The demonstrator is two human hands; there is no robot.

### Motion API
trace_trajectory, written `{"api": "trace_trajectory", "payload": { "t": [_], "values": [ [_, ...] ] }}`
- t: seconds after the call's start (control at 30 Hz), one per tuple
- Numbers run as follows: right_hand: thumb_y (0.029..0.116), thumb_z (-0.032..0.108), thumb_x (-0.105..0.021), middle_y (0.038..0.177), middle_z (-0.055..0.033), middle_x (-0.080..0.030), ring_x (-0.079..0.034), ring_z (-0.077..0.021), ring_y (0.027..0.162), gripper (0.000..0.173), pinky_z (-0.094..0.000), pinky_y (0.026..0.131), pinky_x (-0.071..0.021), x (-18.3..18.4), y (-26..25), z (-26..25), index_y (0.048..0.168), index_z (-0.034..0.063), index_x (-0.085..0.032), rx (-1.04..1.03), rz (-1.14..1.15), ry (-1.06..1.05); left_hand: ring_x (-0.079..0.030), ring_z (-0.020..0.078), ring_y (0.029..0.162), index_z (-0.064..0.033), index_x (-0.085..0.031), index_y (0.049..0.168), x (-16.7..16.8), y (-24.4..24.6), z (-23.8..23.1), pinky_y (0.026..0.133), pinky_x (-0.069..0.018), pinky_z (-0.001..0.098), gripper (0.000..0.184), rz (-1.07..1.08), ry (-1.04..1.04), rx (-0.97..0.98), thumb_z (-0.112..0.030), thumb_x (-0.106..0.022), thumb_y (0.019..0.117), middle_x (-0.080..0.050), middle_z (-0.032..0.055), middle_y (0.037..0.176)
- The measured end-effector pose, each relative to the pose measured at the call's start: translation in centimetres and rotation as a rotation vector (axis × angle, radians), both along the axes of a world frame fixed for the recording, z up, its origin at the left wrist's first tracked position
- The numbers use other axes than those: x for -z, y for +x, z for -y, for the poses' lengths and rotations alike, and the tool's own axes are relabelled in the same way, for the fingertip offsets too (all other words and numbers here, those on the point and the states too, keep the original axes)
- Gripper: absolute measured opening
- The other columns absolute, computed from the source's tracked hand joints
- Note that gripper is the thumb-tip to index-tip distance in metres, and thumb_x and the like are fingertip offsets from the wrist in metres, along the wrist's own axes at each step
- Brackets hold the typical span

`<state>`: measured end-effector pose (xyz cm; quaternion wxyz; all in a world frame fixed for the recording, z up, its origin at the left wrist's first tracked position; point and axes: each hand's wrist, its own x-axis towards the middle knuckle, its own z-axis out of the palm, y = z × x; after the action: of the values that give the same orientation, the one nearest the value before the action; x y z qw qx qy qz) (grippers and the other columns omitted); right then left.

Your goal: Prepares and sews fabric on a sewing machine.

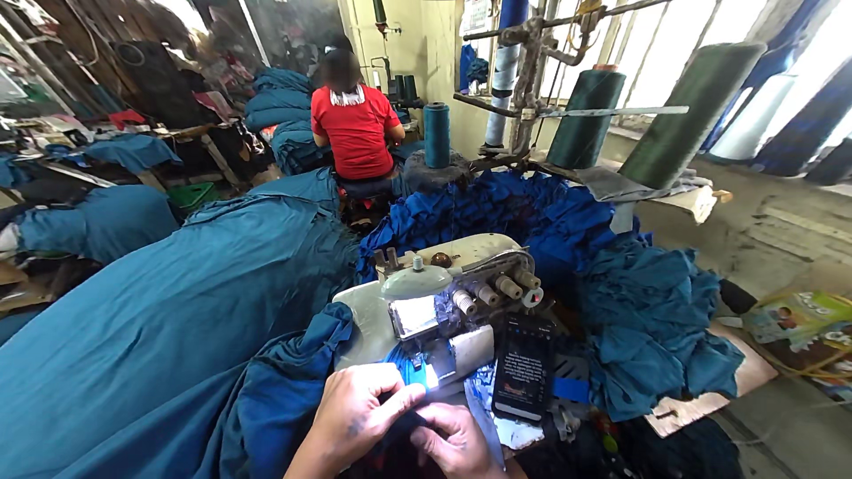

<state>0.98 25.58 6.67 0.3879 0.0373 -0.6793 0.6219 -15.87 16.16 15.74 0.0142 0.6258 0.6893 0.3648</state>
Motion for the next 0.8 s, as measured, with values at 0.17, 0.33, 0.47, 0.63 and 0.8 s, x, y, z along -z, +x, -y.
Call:
{"api": "trace_trajectory", "payload": {
  "t": [0.17,0.33,0.47,0.63,0.8],
  "values": [
    [0.1038,0.020,-0.061,0.088,-0.0061,-0.073,-0.066,-0.0036,0.069,0.027,-0.0221,0.066,-0.0590,-0.1,0.0,0.1,0.101,-0.0046,-0.072,0.002,0.005,-0.004,-0.050,0.0042,0.056,-0.0222,-0.058,0.062,0.0,-0.1,0.1,0.053,-0.0401,0.0329,0.053,0.001,-0.013,0.000,-0.062,-0.055,0.0964,-0.050,-0.0101,0.060],
    [0.1040,0.019,-0.061,0.085,-0.0055,-0.072,-0.066,-0.0036,0.068,0.027,-0.0222,0.065,-0.0589,0.1,0.0,0.1,0.097,-0.0039,-0.072,0.003,0.016,-0.012,-0.059,0.0002,0.066,-0.0250,-0.072,0.077,-0.1,-0.2,0.1,0.060,-0.0489,0.0274,0.035,0.149,0.032,0.067,-0.054,-0.063,0.0958,-0.065,-0.0132,0.076],
    [0.1001,0.015,-0.066,0.081,-0.0019,-0.071,-0.065,-0.0045,0.065,0.017,-0.0239,0.062,-0.0584,-3.5,1.2,1.3,0.100,-0.0014,-0.072,0.004,0.203,-0.158,-0.062,0.0045,0.072,-0.0121,-0.075,0.096,-1.8,-0.3,1.1,0.061,-0.0526,0.0187,0.017,0.443,0.307,0.122,-0.026,-0.065,0.0990,-0.071,-0.0010,0.095],
    [0.0985,0.027,-0.069,0.079,0.0009,-0.072,-0.063,-0.0075,0.057,0.024,-0.0278,0.051,-0.0559,-7.6,1.8,1.4,0.105,0.0042,-0.072,0.080,0.418,-0.210,-0.066,0.0029,0.077,-0.0133,-0.075,0.099,-3.9,0.9,3.1,0.069,-0.0576,0.0200,0.014,0.249,0.303,0.076,-0.024,-0.066,0.1006,-0.072,-0.0031,0.092],
    [0.0967,0.015,-0.070,0.103,-0.0046,-0.075,-0.072,-0.0096,0.093,0.017,-0.0290,0.086,-0.0622,-8.0,2.1,0.9,0.106,0.0022,-0.077,0.088,0.273,0.005,-0.069,0.0062,0.098,-0.0146,-0.076,0.104,-3.4,1.3,2.7,0.086,-0.0595,0.0278,0.020,0.014,0.151,0.079,-0.019,-0.057,0.1048,-0.073,-0.0021,0.104]
  ]
}}
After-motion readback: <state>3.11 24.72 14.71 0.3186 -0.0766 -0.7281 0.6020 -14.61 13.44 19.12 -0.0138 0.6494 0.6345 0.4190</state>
